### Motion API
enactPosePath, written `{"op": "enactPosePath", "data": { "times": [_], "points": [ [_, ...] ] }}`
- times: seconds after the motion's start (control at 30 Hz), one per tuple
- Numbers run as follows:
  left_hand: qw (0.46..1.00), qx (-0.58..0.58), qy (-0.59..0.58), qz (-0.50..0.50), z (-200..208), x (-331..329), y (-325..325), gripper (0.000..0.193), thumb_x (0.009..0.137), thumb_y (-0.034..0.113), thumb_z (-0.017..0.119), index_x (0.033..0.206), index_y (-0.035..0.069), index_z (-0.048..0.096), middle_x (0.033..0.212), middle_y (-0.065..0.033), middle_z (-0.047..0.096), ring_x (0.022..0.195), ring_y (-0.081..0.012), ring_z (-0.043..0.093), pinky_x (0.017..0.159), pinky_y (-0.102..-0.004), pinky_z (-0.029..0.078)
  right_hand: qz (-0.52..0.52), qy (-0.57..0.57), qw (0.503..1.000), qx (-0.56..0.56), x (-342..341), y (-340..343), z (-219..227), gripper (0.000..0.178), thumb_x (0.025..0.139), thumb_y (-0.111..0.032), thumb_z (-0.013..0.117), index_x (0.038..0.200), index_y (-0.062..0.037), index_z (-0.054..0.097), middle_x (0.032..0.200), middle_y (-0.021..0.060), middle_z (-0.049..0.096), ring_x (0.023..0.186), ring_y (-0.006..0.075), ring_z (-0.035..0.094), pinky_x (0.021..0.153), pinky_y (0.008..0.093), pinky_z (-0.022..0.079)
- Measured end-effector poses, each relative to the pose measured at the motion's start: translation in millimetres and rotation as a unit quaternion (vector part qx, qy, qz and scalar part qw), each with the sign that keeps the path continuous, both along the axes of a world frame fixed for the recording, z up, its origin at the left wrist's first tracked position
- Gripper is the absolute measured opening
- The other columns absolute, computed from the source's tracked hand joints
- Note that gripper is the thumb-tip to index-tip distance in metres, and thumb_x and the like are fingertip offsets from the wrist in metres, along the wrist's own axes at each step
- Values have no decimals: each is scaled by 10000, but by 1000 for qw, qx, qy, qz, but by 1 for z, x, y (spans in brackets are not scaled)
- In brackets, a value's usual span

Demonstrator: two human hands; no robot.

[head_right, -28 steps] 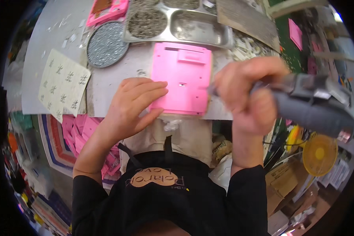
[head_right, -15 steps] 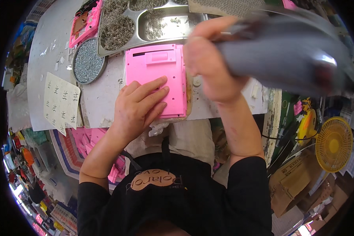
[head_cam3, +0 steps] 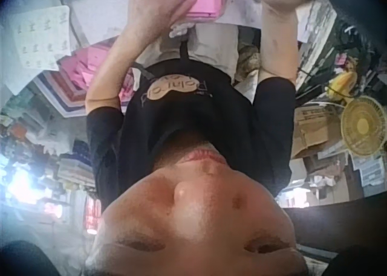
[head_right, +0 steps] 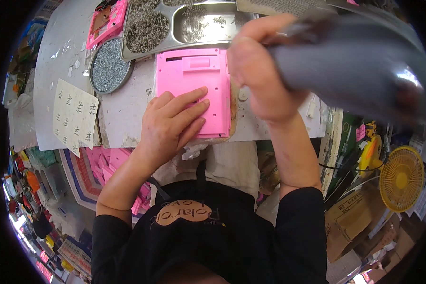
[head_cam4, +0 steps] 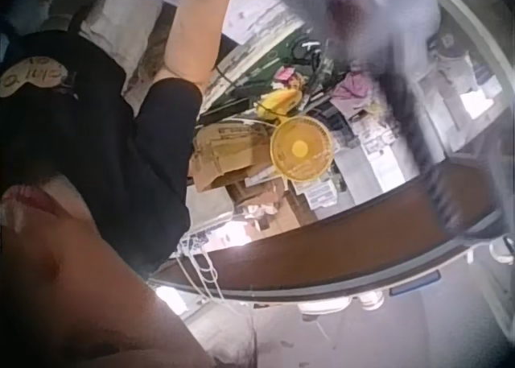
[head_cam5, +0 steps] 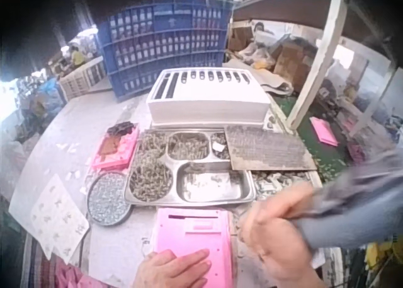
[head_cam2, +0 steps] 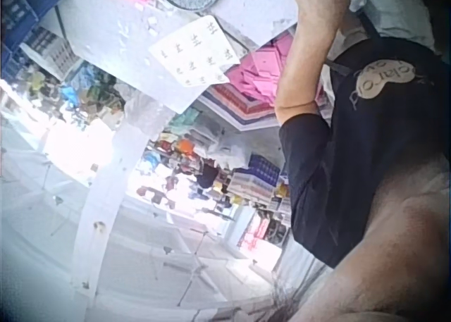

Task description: Assembling the internal components of a pink electronic device, including soldering wires and using an electric screwdriver.

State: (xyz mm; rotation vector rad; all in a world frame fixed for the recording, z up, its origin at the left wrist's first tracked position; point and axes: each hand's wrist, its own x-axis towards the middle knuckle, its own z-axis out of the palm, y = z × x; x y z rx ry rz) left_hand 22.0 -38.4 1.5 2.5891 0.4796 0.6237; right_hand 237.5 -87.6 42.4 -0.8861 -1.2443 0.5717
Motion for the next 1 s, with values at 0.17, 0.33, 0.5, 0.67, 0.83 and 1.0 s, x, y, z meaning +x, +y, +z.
{"op": "enactPosePath", "data": {
  "times": [0.17,0.33,0.5,0.67,0.83,1.0],
  "points": [
    [1000,-10,-6,-7,0,-4,-4,327,798,155,779,1122,109,757,1273,-14,702,787,-217,583,714,-363,490,10,65,997,-48,-3,-10,2,113,1020,-145,562,976,-46,533,617,1,467,505,117,415,512,300,359],
    [1000,4,-17,-2,-6,0,-3,339,793,177,774,1127,126,744,1243,21,698,788,-196,570,715,-362,480,17,83,994,-68,-20,-46,-3,146,996,-182,615,986,-62,532,597,-3,457,504,121,428,520,308,375],
    [993,-97,-60,15,-3,-3,14,414,790,206,792,1184,100,720,1308,-91,641,908,-243,620,798,-387,504,39,84,994,-53,-19,-48,16,181,980,-235,621,1003,-72,544,588,-11,451,501,120,419,541,321,373],
    [991,126,-7,40,-7,24,67,283,803,211,710,1043,61,695,1283,-143,634,1243,-323,560,1016,-524,424,64,50,996,27,-18,-44,57,224,991,-285,574,1040,-73,521,618,-22,484,529,104,441,561,326,376],
    [986,164,15,-2,47,-14,62,230,879,196,646,1071,72,660,1237,-120,663,1187,-323,621,1074,-602,422,99,106,986,78,-4,-44,86,228,993,-310,566,1073,-101,525,629,-73,471,559,63,429,685,283,327],
    [937,-30,-256,235,69,-208,42,406,907,59,710,1291,28,582,1307,-163,633,1233,-315,612,1009,-427,514,80,82,992,51,15,-61,79,231,1005,-295,560,1083,-85,507,637,-62,463,539,65,432,665,289,341]
  ]
}}
